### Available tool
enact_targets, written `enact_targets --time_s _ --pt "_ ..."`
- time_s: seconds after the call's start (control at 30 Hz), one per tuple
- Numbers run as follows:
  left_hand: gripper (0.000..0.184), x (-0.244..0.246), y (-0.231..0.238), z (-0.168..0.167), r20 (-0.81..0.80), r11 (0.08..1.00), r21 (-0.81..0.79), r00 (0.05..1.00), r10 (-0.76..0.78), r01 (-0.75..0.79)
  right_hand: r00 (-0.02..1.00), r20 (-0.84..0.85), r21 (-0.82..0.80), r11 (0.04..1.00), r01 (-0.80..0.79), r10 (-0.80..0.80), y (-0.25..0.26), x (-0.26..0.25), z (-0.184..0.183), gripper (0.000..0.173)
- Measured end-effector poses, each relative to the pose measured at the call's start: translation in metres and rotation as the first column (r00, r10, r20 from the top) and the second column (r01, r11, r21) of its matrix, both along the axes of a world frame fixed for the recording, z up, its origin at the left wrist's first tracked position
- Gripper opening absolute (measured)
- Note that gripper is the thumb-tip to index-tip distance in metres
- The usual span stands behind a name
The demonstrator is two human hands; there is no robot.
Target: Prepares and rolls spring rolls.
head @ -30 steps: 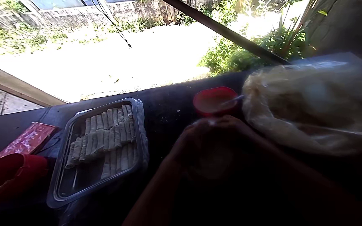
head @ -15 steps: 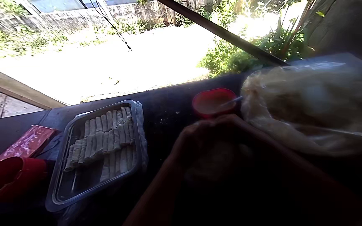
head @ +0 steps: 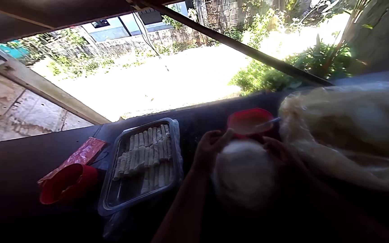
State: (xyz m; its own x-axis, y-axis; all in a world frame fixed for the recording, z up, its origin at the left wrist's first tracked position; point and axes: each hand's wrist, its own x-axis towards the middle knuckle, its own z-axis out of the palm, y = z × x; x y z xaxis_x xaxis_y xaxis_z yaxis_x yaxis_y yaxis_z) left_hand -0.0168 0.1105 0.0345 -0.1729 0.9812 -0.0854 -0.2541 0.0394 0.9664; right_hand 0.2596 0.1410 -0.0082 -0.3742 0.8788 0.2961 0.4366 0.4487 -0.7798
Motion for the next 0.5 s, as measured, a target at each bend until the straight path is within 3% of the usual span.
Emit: enact_targets --time_s 0.13,0.23,0.33,0.43,0.5 --pt "0.034 -0.012 -0.026 0.014 0.109 0.992 -0.042 0.987 0.119 -0.115 1.000 0.016 0.058 0.998 0.002 -0.003 -0.003 0.007 -0.007 0.042" --pt "0.030 -0.043 -0.063 0.018 0.074 0.967 -0.020 0.964 0.256 -0.255 1.000 0.014 0.085 0.996 -0.021 0.020 -0.003 0.011 -0.016 0.045" --pt "0.026 -0.088 -0.107 0.022 -0.047 0.884 -0.008 0.883 0.467 -0.468 1.000 -0.006 0.070 0.997 -0.015 0.015 -0.006 0.013 -0.022 0.047" --pt "0.027 -0.128 -0.138 0.031 -0.439 0.710 0.018 0.632 0.638 -0.704 0.999 -0.052 0.069 0.998 -0.001 0.005 -0.009 0.012 -0.026 0.048" --pt "0.036 -0.164 -0.151 0.021 -0.713 0.616 0.049 0.405 0.572 -0.786 0.997 -0.070 0.062 0.998 -0.003 0.008 -0.008 0.013 -0.030 0.047"
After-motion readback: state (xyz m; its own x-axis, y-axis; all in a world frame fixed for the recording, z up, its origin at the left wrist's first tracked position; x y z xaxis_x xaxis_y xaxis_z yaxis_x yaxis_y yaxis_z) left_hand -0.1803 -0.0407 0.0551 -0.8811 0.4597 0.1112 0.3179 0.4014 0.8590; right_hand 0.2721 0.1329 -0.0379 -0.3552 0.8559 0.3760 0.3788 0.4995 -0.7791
